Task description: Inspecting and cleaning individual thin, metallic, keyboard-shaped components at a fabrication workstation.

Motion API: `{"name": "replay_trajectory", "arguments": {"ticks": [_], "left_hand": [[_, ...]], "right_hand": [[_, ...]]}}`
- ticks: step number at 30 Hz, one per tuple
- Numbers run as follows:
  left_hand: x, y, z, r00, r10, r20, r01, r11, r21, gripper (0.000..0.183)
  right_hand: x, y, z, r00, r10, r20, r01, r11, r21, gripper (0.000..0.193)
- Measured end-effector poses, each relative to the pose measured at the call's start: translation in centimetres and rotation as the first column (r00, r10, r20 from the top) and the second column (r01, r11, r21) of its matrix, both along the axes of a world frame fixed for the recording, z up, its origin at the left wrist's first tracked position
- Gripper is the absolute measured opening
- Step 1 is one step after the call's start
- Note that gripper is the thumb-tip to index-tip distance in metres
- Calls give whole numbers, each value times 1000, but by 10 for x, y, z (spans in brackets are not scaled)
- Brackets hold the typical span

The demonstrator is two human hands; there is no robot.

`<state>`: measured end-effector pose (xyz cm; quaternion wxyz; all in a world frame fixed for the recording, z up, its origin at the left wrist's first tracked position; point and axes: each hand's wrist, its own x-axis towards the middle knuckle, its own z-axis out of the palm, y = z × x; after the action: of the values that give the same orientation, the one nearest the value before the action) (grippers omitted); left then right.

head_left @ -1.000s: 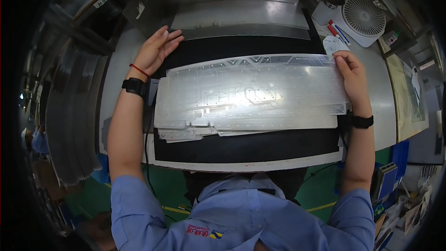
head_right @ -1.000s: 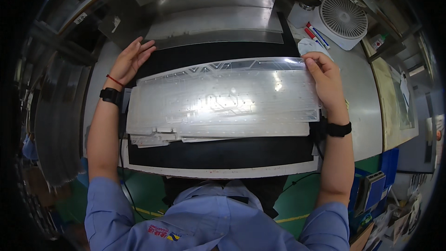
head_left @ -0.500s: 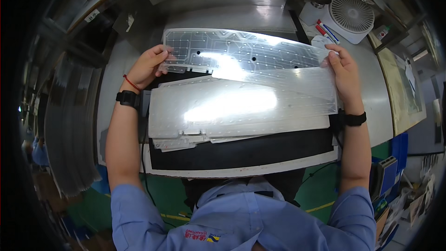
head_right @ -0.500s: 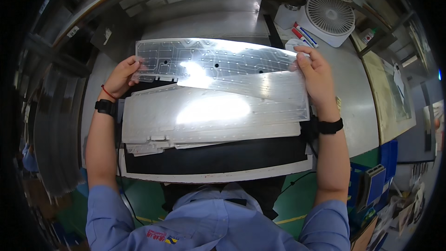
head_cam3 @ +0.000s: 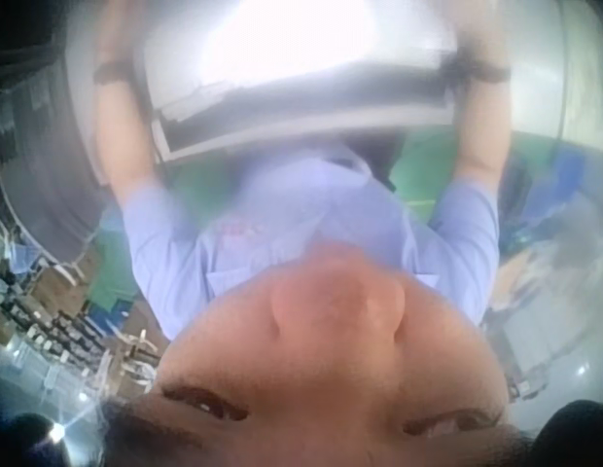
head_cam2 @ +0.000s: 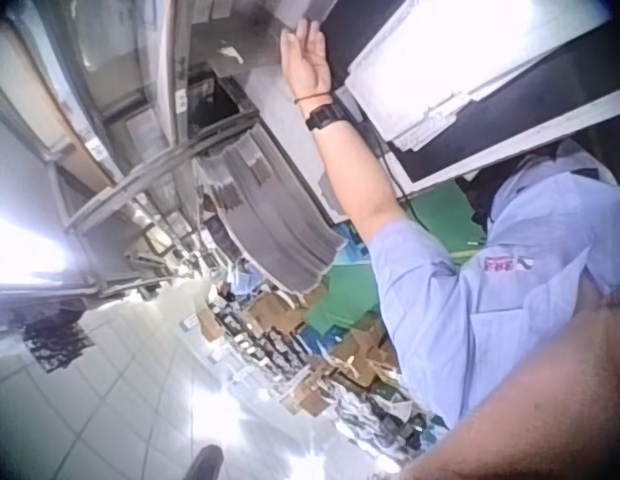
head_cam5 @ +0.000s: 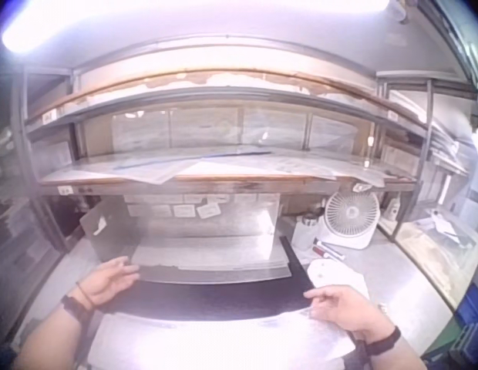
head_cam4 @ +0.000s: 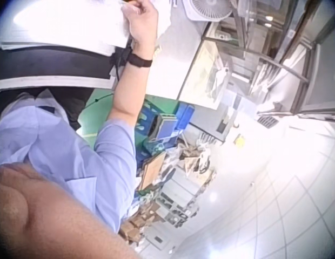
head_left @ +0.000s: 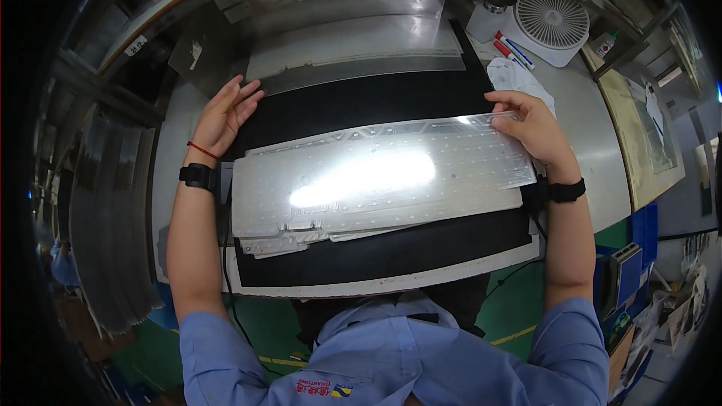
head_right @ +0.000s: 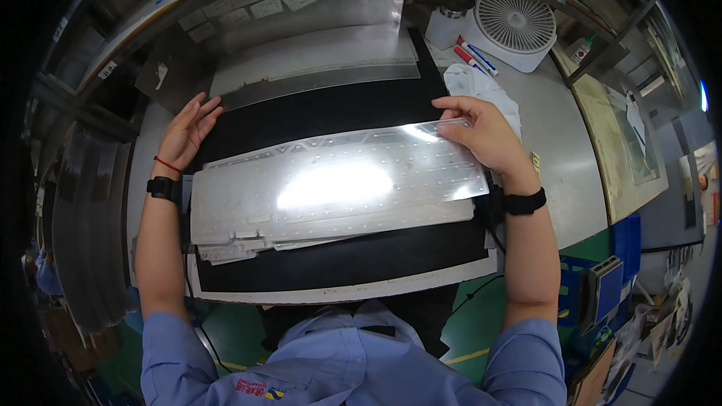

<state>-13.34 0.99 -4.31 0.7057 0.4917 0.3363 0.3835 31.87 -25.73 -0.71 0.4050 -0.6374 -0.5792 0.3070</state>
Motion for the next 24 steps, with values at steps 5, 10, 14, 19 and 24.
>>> {"name": "replay_trajectory", "arguments": {"ticks": [5,10,14,19,24], "left_hand": [[-2,0,2,995,-101,-26,102,995,8,48],[3,-8,8,978,-170,-121,176,984,37,47],[1,-9,13,954,-245,-174,250,968,7,49],[-6,-6,12,880,-387,-276,407,913,19,49],[-4,-4,-2,912,-328,-244,355,932,74,27]], "right_hand": [[0,0,1,997,-75,-17,75,997,-18,23],[-1,1,-1,988,-123,-95,132,987,90,14],[1,2,-2,975,-157,-157,178,975,131,13],[-2,2,0,950,-232,-210,260,958,121,15],[1,5,-2,936,-236,-262,269,958,99,16]]}}
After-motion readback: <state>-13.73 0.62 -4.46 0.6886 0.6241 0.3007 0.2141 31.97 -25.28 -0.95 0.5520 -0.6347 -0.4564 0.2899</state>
